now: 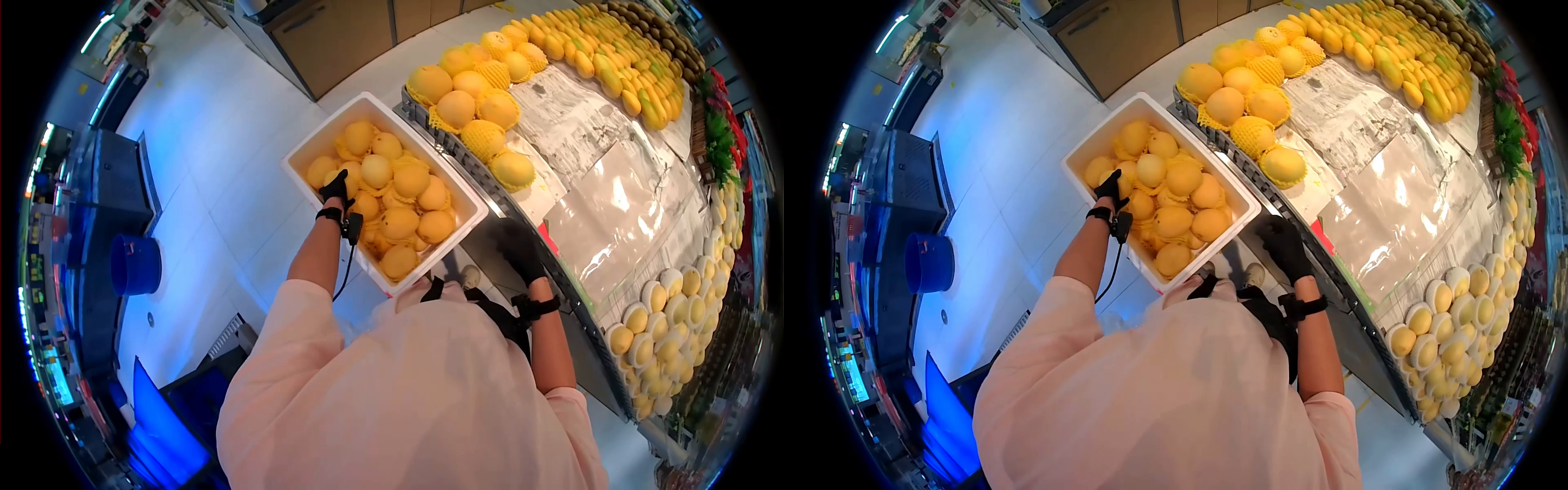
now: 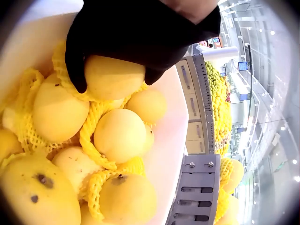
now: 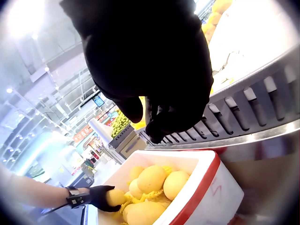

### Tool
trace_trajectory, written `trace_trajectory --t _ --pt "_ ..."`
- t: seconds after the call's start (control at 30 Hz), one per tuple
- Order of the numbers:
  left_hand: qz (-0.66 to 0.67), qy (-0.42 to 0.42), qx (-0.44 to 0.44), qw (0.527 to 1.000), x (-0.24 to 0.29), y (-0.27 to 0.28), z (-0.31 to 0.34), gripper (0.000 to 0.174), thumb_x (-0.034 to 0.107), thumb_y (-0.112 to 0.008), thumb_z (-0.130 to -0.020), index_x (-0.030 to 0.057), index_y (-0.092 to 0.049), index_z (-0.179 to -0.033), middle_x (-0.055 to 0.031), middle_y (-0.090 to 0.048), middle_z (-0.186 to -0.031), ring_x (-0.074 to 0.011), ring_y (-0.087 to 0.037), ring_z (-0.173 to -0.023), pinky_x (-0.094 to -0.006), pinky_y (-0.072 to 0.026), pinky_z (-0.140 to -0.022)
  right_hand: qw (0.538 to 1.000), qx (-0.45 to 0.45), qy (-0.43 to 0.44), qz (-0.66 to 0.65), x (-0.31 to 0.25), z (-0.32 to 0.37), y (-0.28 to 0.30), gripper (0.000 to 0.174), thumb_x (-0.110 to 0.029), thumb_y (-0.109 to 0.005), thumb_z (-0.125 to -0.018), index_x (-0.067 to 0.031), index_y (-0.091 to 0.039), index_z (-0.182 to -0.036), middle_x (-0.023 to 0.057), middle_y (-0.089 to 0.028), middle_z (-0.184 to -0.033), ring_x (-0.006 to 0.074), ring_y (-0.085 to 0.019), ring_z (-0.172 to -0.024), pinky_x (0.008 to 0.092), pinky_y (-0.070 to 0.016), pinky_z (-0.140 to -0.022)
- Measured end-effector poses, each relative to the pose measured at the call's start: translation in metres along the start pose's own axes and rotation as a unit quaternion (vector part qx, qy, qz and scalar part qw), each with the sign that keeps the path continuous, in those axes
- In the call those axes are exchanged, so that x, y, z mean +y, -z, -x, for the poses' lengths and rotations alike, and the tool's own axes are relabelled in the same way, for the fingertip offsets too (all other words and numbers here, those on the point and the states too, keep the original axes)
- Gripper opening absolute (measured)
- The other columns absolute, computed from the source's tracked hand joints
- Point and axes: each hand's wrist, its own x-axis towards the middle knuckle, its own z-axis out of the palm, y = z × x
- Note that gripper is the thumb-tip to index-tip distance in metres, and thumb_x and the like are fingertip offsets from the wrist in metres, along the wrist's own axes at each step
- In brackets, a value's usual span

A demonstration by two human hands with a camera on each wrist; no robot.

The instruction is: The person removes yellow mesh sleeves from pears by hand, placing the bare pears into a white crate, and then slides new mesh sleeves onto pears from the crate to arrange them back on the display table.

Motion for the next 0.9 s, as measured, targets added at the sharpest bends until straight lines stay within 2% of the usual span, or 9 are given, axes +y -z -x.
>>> trace_trajectory --t 0.17,0.3,0.37,0.53,0.6,0.63,0.7,0.77,0.9 --pt "-0.028 0.029 -0.057 0.998 -0.019 0.016 -0.081 0.066 0.058 -0.065 -0.081 0.0164 -0.051 -0.130 -0.0107 -0.058 -0.121 -0.0331 -0.058 -0.100 -0.0510 -0.0513 -0.065 1.000 0.009 0.011 0.003 0.002 0.001 0.001 0.022 -0.019 -0.062 -0.086 0.0005 -0.067 -0.095 0.0079 -0.067 -0.079 0.0126 -0.060 -0.063 0.0279 -0.0492 -0.057" --pt "-0.068 0.009 -0.084 0.994 -0.018 0.021 -0.085 0.056 0.050 -0.059 -0.088 0.0168 -0.050 -0.131 -0.0098 -0.057 -0.124 -0.0358 -0.057 -0.103 -0.0543 -0.0508 -0.070 1.000 0.013 0.017 0.015 -0.002 0.004 0.001 0.022 -0.019 -0.061 -0.086 0.0006 -0.067 -0.092 0.0077 -0.067 -0.078 0.0131 -0.061 -0.062 0.0287 -0.0495 -0.057" --pt "-0.180 -0.007 -0.088 0.980 -0.002 0.023 -0.049 0.052 0.046 -0.057 -0.090 0.0172 -0.050 -0.132 -0.0093 -0.056 -0.127 -0.0365 -0.057 -0.106 -0.0562 -0.0505 -0.074 1.000 0.017 0.001 0.007 -0.007 0.005 0.001 0.022 -0.019 -0.060 -0.087 0.0009 -0.067 -0.091 0.0076 -0.067 -0.079 0.0134 -0.061 -0.062 0.0291 -0.0497 -0.057" --pt "-0.064 0.027 -0.108 0.992 0.012 0.030 0.020 0.050 0.041 -0.060 -0.089 0.0207 -0.047 -0.133 -0.0114 -0.051 -0.133 -0.0377 -0.051 -0.116 -0.0617 -0.0531 -0.074 0.999 0.019 -0.023 -0.013 -0.012 0.008 0.005 0.022 -0.019 -0.060 -0.087 0.0004 -0.067 -0.093 0.0068 -0.067 -0.080 0.0131 -0.060 -0.062 0.0288 -0.0498 -0.059" --pt "-0.007 0.043 -0.165 0.985 0.012 0.039 0.024 0.061 0.039 -0.071 -0.082 0.0151 -0.048 -0.133 -0.0120 -0.052 -0.131 -0.0343 -0.052 -0.117 -0.0547 -0.0532 -0.084 0.999 0.018 -0.027 -0.005 -0.016 0.008 0.010 0.021 -0.019 -0.061 -0.087 -0.0001 -0.067 -0.093 0.0061 -0.067 -0.079 0.0127 -0.060 -0.063 0.0286 -0.0499 -0.059" --pt "-0.225 -0.136 -0.165 0.951 0.006 0.049 0.012 0.067 0.037 -0.076 -0.077 0.0127 -0.048 -0.133 -0.0121 -0.053 -0.130 -0.0329 -0.053 -0.116 -0.0501 -0.0521 -0.088 1.000 0.015 -0.021 0.006 -0.015 0.006 0.012 0.021 -0.019 -0.061 -0.087 -0.0004 -0.067 -0.094 0.0056 -0.067 -0.079 0.0126 -0.060 -0.063 0.0286 -0.0500 -0.060" --pt "-0.588 -0.450 -0.126 0.660 -0.017 0.067 -0.022 0.079 0.035 -0.085 -0.068 0.0077 -0.047 -0.132 -0.0122 -0.054 -0.130 -0.0301 -0.054 -0.116 -0.0408 -0.0499 -0.096 0.999 0.005 -0.014 0.043 -0.010 0.001 0.017 0.019 -0.019 -0.061 -0.087 -0.0018 -0.066 -0.094 0.0039 -0.066 -0.076 0.0120 -0.060 -0.063 0.0281 -0.0498 -0.060" --pt "-0.341 -0.284 -0.184 0.877 -0.015 0.056 0.013 0.090 0.032 -0.090 -0.059 0.0041 -0.047 -0.132 -0.0122 -0.054 -0.130 -0.0264 -0.054 -0.116 -0.0322 -0.0461 -0.099 0.999 0.005 -0.037 0.024 -0.016 0.001 0.023 0.018 -0.019 -0.061 -0.088 -0.0025 -0.066 -0.093 0.0040 -0.065 -0.076 0.0123 -0.060 -0.063 0.0277 -0.0494 -0.059" --pt "-0.285 -0.319 -0.232 0.874 -0.050 0.059 -0.029 0.064 0.028 -0.077 -0.077 0.0072 -0.050 -0.130 -0.0154 -0.054 -0.128 -0.0326 -0.058 -0.106 -0.0423 -0.0544 -0.086 0.999 0.019 -0.032 -0.020 -0.022 -0.001 0.039 0.016 -0.018 -0.063 -0.087 -0.0037 -0.064 -0.093 0.0037 -0.064 -0.077 0.0122 -0.060 -0.064 0.0266 -0.0485 -0.059"
